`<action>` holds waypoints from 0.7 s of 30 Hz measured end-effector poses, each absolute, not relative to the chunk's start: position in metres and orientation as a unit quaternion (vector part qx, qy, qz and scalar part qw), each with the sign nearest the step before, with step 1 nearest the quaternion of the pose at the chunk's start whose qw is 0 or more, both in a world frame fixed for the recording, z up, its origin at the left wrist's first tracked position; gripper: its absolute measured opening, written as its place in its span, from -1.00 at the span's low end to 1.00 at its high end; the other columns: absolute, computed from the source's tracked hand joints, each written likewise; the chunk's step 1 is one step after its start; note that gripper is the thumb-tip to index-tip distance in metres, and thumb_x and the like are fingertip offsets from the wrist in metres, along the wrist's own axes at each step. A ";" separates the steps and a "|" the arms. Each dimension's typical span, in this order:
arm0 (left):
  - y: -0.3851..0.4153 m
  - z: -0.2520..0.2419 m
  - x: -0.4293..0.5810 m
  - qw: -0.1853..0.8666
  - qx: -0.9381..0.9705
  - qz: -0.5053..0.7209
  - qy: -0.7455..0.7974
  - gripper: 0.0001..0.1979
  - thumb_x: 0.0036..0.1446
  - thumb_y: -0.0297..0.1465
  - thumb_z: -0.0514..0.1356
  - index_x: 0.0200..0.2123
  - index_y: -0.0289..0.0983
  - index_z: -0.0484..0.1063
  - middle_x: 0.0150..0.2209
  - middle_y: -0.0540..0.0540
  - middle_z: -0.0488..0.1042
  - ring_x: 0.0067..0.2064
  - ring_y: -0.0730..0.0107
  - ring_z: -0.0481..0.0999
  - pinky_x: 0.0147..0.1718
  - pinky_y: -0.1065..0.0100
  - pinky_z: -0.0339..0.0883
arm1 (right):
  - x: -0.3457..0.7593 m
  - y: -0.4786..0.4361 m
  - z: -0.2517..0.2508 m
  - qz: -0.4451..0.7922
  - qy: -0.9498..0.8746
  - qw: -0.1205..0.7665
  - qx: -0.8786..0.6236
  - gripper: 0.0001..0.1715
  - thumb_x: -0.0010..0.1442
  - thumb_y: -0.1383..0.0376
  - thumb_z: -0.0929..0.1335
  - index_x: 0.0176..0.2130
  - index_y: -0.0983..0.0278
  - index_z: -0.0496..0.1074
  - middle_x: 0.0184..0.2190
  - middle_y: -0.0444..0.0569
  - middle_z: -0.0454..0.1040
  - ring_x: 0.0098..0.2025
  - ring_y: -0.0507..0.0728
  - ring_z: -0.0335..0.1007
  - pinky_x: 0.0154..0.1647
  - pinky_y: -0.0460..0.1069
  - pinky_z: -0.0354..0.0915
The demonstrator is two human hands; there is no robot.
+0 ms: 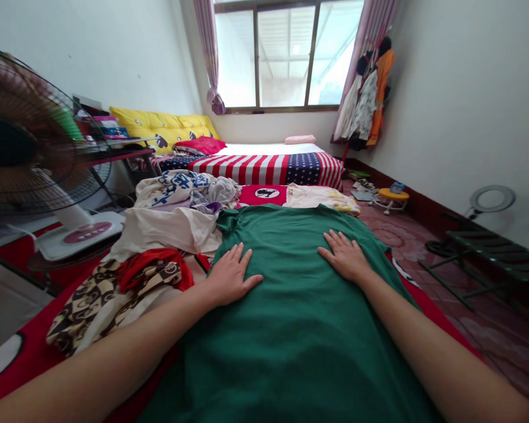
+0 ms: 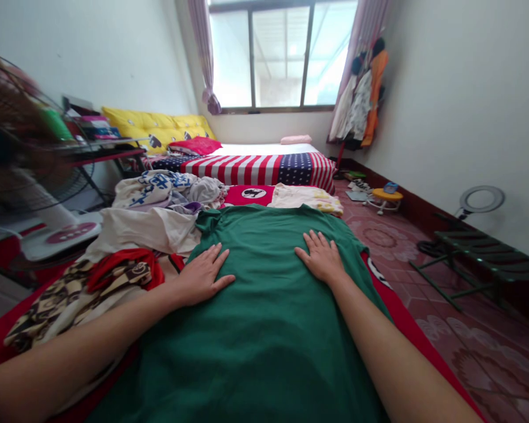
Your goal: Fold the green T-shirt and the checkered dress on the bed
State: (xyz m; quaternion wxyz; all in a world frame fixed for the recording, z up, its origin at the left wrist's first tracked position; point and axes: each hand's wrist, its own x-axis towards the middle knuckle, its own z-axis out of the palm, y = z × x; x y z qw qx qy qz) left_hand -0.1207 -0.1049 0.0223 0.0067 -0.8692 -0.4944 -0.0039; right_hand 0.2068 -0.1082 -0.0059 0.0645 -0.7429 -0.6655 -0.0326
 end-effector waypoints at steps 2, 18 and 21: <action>-0.105 0.043 -0.110 0.006 -0.860 0.049 -0.507 -0.22 0.18 0.06 -0.01 0.27 -0.40 0.18 0.29 -0.44 0.11 0.30 -0.10 0.14 0.19 0.06 0.10 | 0.206 -0.108 -0.006 -0.037 -0.664 0.065 -0.744 -0.21 0.31 -0.10 0.01 0.35 0.24 0.00 0.38 -0.08 -0.11 0.39 0.22 -0.23 0.32 0.29 -0.12; -0.062 0.007 -0.057 -0.043 -0.843 -0.086 -0.529 -0.12 0.08 0.26 -0.18 0.35 -0.09 -0.05 0.40 -0.08 -0.18 0.40 -0.03 -0.27 0.26 -0.19 -0.34 | 0.210 -0.106 -0.009 -0.003 -0.643 0.121 -0.756 -0.17 0.30 -0.08 0.04 0.36 0.33 -0.08 0.37 0.01 -0.05 0.39 0.18 -0.18 0.34 0.23 -0.14; -0.060 0.006 -0.058 -0.056 -0.843 -0.087 -0.528 -0.01 -0.04 0.34 -0.18 0.35 -0.07 -0.03 0.40 -0.08 -0.20 0.39 -0.09 -0.32 0.26 -0.21 -0.39 | 0.209 -0.107 -0.002 0.006 -0.643 0.090 -0.760 -0.18 0.30 -0.08 0.05 0.36 0.31 -0.06 0.38 0.00 -0.11 0.40 0.18 -0.24 0.35 0.25 -0.17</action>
